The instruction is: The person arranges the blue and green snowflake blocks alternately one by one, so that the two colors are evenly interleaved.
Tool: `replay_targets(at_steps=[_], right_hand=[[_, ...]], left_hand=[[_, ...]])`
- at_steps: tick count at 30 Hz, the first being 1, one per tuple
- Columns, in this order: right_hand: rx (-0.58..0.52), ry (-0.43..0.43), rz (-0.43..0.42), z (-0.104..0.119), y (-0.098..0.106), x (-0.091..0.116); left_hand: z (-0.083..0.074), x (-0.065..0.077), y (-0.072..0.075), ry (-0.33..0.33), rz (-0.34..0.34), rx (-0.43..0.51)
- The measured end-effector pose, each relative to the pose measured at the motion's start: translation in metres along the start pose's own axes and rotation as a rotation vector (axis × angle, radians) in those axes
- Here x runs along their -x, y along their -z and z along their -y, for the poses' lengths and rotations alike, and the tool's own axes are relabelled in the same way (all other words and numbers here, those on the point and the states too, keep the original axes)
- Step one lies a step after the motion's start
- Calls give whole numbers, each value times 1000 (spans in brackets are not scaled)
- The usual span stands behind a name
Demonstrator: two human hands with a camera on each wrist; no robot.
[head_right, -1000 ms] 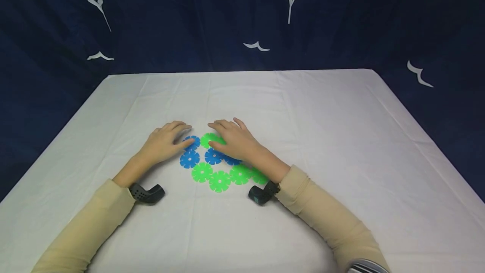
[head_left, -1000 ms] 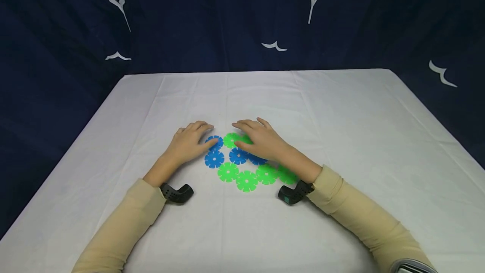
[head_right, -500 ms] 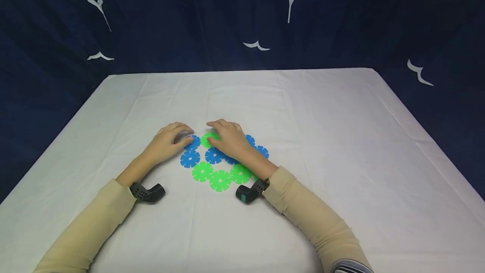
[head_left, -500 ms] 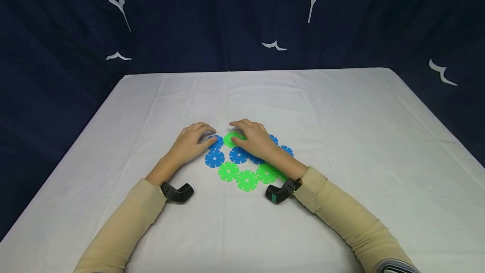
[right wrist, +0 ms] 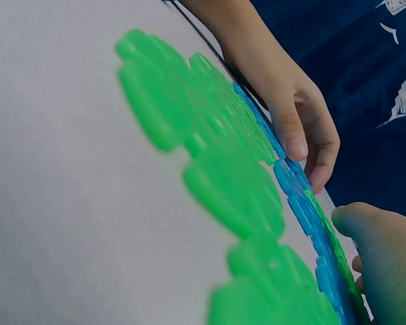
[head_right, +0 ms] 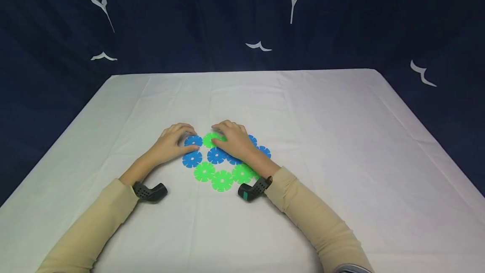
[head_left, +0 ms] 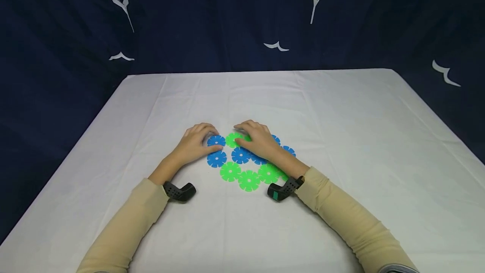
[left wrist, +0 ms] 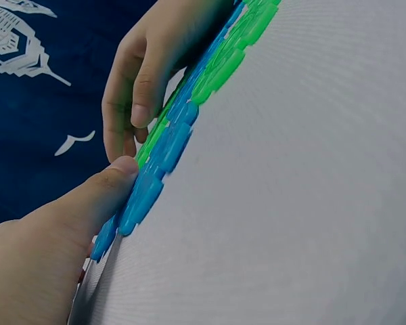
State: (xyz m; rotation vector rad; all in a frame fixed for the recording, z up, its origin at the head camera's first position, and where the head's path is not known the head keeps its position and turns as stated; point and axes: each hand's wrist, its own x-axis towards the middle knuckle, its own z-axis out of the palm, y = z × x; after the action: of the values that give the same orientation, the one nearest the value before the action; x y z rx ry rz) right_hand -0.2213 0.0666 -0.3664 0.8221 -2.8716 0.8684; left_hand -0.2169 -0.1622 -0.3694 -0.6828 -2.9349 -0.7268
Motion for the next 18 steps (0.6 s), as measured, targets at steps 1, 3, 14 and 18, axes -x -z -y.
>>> replay_targets(at_steps=[1,3,14,18], right_hand=[[11,7,2,0,0,1],[35,18,8,-1,0,2],[68,25,23,0,0,2],[70,1,26,2,0,1]], left_hand=[[0,0,0,2,0,7],[0,0,-1,8,2,24],[1,-3,-2,18,-46,113],[0,-2,-2,11,-76,126]])
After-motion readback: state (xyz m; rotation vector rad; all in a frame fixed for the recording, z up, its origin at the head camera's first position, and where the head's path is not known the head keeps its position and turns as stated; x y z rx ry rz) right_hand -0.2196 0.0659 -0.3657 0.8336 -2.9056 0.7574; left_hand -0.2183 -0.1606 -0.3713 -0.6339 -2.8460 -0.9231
